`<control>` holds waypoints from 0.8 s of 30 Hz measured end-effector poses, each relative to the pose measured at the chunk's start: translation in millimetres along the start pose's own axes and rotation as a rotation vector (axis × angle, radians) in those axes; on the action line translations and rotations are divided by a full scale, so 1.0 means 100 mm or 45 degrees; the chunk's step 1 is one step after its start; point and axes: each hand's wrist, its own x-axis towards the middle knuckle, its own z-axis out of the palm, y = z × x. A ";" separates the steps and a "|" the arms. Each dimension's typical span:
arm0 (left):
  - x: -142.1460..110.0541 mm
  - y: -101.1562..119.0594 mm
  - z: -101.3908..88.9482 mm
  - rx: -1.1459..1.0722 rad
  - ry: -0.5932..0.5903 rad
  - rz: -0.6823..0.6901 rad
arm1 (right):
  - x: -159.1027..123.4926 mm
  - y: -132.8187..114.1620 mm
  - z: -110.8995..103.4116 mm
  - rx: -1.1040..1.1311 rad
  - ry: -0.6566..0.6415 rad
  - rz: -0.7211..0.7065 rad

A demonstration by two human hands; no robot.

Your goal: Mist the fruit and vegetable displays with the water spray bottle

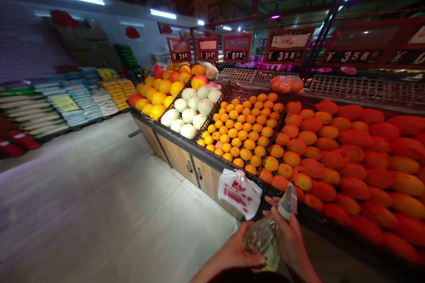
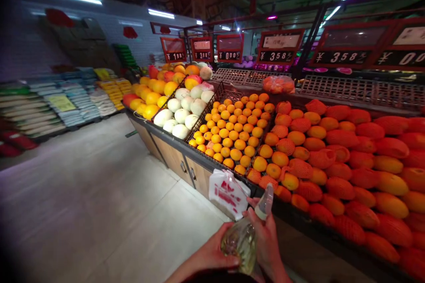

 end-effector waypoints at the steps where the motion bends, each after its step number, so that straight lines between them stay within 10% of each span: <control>1: -0.03 0.03 -0.05 -0.017 -0.004 0.016 | 0.00 0.03 0.06 -0.001 0.019 0.013; 13: 0.09 0.37 -0.66 0.145 0.169 -0.074 | 0.46 0.31 0.63 0.122 0.049 0.279; 24: 0.80 0.89 -0.81 -0.027 -0.035 -0.144 | 1.23 0.41 0.54 0.033 0.175 0.286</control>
